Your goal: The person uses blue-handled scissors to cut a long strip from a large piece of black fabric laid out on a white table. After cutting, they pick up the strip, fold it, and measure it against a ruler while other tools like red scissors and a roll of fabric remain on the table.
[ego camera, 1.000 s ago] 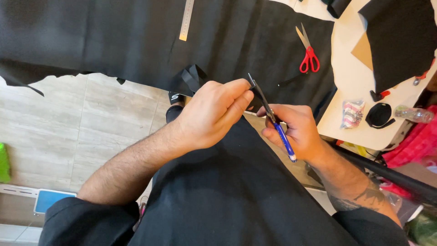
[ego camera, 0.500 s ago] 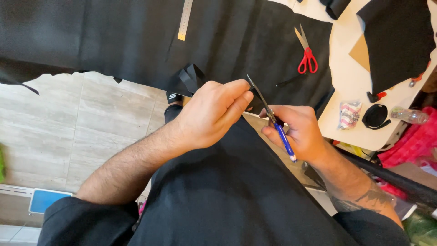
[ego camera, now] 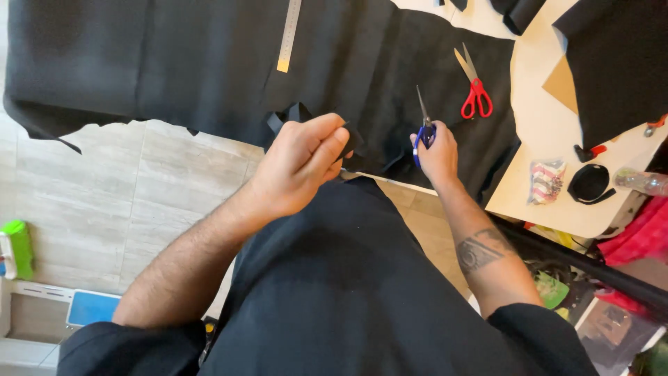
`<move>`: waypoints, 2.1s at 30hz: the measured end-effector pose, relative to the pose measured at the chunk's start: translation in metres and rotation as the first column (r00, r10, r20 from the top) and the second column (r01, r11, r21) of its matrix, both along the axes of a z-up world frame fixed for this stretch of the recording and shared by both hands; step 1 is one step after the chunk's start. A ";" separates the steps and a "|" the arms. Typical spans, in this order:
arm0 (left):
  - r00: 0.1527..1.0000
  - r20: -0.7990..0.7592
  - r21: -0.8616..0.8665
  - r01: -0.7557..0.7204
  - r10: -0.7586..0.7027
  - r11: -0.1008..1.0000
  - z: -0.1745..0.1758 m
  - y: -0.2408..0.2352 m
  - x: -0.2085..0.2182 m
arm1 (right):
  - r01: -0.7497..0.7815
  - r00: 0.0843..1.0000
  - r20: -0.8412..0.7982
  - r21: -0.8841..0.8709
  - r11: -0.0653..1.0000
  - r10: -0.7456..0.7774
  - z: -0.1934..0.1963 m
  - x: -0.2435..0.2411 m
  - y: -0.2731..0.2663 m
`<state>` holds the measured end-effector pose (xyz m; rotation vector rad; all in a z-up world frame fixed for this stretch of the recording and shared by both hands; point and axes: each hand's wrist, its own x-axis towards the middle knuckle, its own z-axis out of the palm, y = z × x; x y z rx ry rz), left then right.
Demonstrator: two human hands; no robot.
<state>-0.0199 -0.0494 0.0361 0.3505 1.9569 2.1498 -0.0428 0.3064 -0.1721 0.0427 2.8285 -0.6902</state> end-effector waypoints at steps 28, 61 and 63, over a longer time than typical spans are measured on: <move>0.965 -0.260 0.161 0.065 -0.021 0.985 0.013 0.021 0.003 | -0.546 0.813 -0.580 -0.730 0.411 0.049 0.223 0.011 -0.145; 0.750 0.381 0.300 0.452 -0.540 0.840 -0.023 0.000 0.003 | 0.402 0.888 0.239 -0.818 0.412 -0.392 0.247 -0.077 -0.023; 0.744 0.390 0.265 0.474 -0.543 0.840 -0.026 -0.006 0.003 | 0.414 0.876 0.230 -0.810 0.416 -0.424 0.245 -0.081 -0.004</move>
